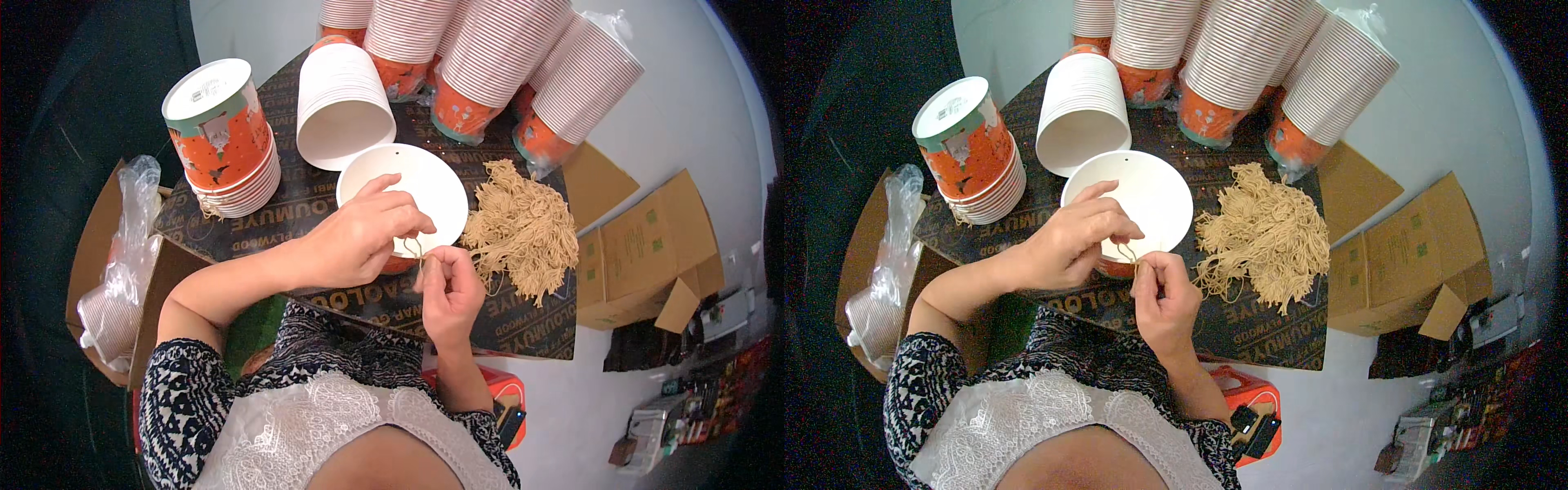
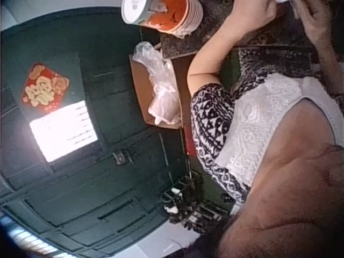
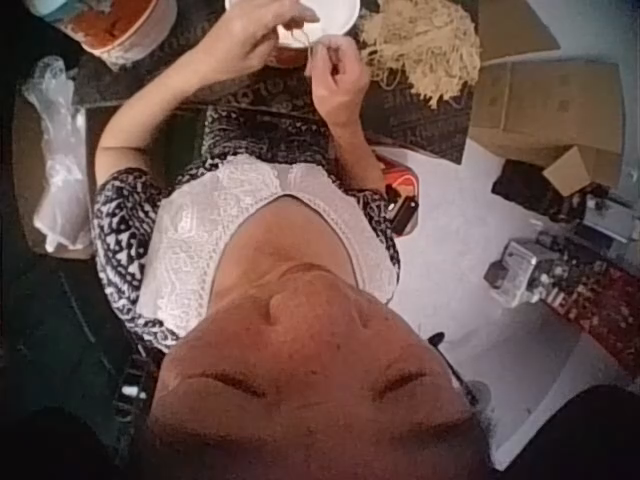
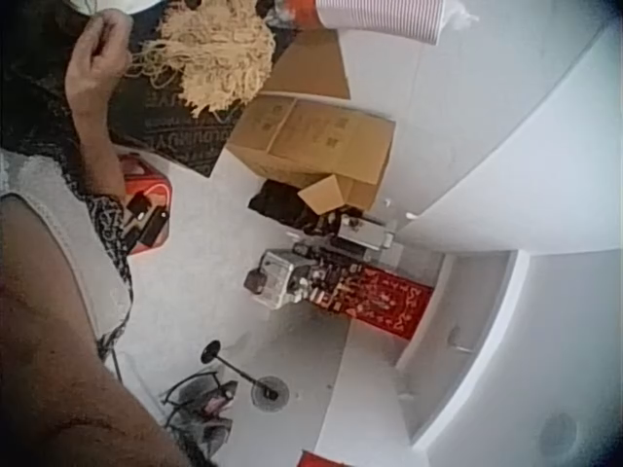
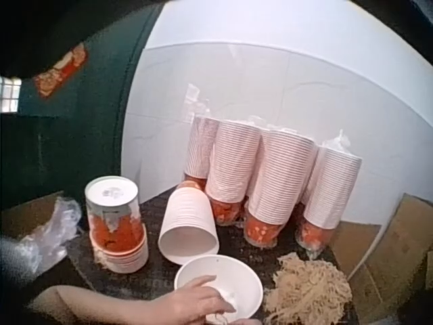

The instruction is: Attaching twine handles to paper buckets by threading and knotting them through pre-punched holes.

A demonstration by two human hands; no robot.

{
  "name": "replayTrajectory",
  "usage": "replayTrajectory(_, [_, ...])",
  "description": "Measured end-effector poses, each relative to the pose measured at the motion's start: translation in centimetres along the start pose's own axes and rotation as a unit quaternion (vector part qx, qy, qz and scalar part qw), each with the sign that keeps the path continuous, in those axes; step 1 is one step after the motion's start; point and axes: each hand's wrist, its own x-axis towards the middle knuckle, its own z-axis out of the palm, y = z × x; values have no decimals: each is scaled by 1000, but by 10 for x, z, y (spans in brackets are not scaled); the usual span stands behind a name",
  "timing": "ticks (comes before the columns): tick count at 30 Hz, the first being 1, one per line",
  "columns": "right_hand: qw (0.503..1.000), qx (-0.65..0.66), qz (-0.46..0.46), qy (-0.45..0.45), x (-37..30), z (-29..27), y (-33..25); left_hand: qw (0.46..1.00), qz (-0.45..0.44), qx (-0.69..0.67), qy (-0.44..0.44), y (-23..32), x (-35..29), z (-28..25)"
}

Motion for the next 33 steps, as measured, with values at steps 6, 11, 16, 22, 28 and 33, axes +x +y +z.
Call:
replayTrajectory(6, [996, -84, -41, 14, -1, -2, 3, 995, -80, -36, -38, 9, -5, -5])
replayTrajectory(11, [997, -74, 17, -1, -6, -5, 3, 992, -103, -57, -39, 6, -7, -3])
replayTrajectory(16, [999, -26, 31, -11, -4, -1, -4, 994, -106, -22, -26, 5, -7, 1])
replayTrajectory(22, [999, -44, 11, 6, -4, 1, -1, 984, -156, -15, -82, 9, 1, 1])
replayTrajectory(28, [999, -26, 6, 37, -5, 3, 2, 995, -63, 58, -53, 10, 1, 2])
replayTrajectory(33, [999, 7, 33, 39, -2, 4, 0, 997, -10, 54, -45, 11, 4, -1])
